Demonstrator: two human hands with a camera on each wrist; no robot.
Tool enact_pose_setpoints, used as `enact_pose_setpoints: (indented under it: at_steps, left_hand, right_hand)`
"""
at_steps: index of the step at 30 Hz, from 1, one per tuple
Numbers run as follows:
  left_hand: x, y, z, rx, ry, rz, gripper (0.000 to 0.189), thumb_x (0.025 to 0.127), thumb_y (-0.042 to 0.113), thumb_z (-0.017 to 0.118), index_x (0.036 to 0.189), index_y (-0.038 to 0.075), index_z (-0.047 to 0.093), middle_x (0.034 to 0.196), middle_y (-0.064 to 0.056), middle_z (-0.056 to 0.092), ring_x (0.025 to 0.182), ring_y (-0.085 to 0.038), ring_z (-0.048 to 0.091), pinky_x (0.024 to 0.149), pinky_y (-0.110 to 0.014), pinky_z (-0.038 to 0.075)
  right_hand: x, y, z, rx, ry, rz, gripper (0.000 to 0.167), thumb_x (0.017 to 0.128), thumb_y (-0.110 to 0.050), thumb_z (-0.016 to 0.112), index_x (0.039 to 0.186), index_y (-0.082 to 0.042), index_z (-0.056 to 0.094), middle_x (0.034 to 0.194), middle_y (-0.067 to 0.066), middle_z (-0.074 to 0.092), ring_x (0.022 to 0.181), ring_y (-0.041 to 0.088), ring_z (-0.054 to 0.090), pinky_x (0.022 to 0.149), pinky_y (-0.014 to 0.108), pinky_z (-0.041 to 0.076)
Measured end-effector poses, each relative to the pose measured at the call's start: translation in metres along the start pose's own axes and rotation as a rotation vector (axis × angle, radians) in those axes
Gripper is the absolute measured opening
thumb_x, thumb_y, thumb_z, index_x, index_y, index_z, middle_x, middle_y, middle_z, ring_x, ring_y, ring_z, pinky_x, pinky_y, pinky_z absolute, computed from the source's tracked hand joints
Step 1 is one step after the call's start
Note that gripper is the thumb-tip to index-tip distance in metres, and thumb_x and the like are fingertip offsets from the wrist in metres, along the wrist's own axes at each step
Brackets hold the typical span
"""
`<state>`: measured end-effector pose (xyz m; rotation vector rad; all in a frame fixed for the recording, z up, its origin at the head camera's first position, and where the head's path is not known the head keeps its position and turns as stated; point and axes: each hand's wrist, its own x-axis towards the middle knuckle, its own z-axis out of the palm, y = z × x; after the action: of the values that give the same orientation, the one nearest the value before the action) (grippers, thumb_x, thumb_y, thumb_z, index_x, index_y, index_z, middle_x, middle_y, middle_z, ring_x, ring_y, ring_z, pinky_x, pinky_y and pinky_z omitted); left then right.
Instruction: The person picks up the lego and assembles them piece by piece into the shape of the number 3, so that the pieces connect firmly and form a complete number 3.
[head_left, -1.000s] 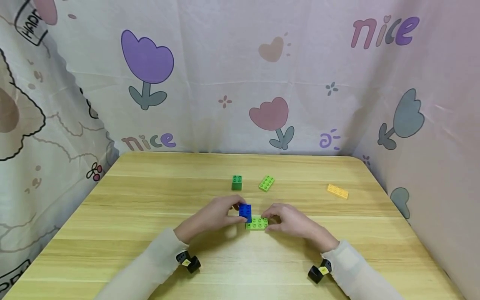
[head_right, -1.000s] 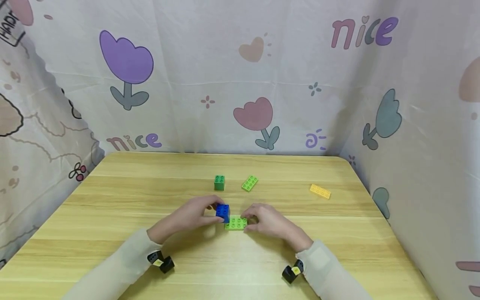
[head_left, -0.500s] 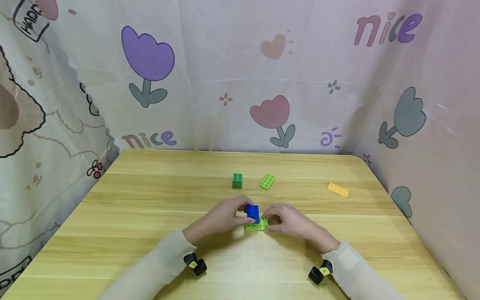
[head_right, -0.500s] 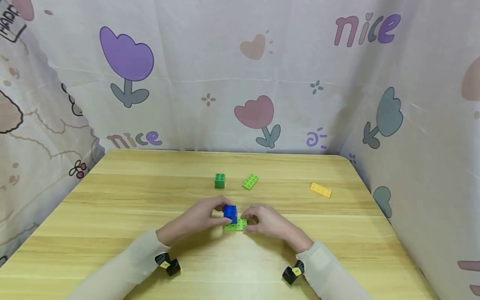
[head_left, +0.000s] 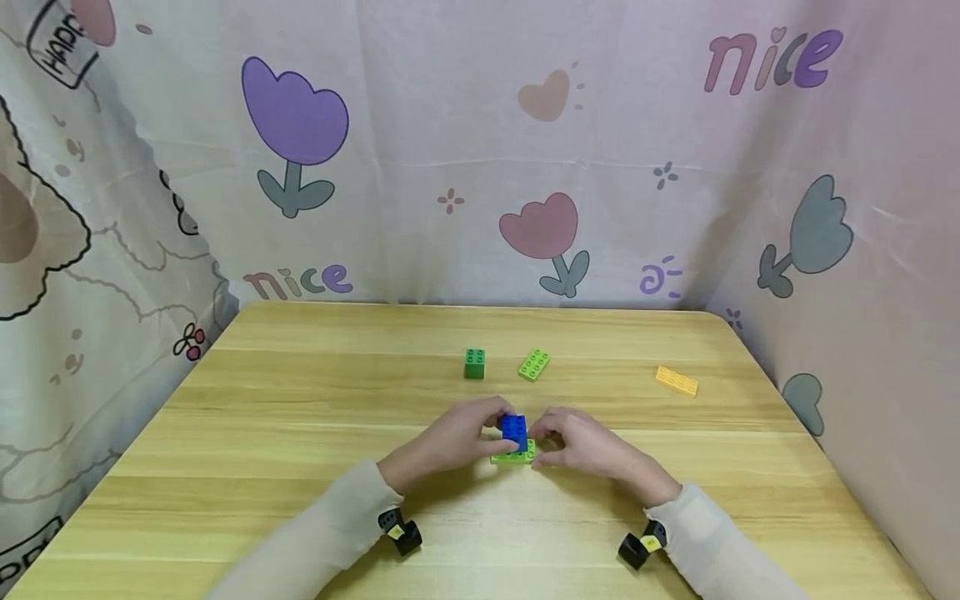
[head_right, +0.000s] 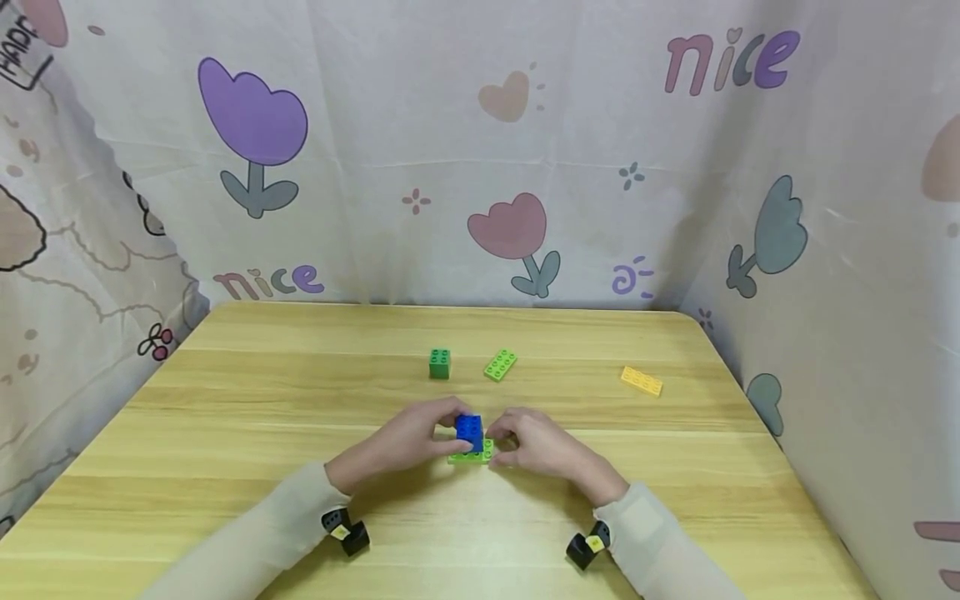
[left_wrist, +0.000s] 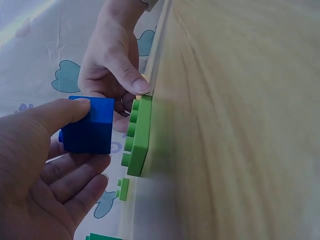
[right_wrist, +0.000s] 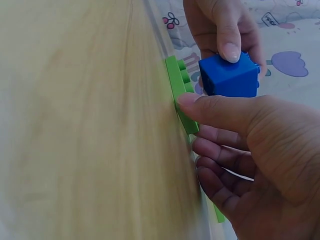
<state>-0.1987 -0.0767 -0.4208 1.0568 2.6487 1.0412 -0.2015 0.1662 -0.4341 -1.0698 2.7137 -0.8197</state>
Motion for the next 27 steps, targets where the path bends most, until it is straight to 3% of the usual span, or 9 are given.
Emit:
enact_pose_setpoints:
  at_steps: [20, 27]
  left_hand:
    - [0.005, 0.003, 0.012, -0.023, -0.013, 0.044, 0.03, 0.089, 0.028, 0.074, 0.113, 0.016, 0.061, 0.103, 0.009, 0.064, 0.092, -0.004, 0.062, 0.078, -0.02, 0.051]
    - [0.008, 0.002, 0.015, 0.012, -0.016, 0.018, 0.032, 0.089, 0.029, 0.074, 0.114, 0.016, 0.06, 0.105, 0.009, 0.063, 0.094, -0.004, 0.062, 0.08, -0.02, 0.051]
  right_hand:
    - [-0.001, 0.0, 0.001, 0.023, 0.003, -0.009, 0.02, 0.081, -0.028, 0.082, 0.095, -0.02, 0.07, 0.089, -0.009, 0.059, 0.078, 0.01, 0.052, 0.07, 0.026, 0.045]
    - [-0.002, 0.002, 0.001, 0.018, 0.007, -0.007, 0.02, 0.081, -0.029, 0.082, 0.094, -0.02, 0.069, 0.088, -0.009, 0.058, 0.078, 0.01, 0.051, 0.068, 0.026, 0.044]
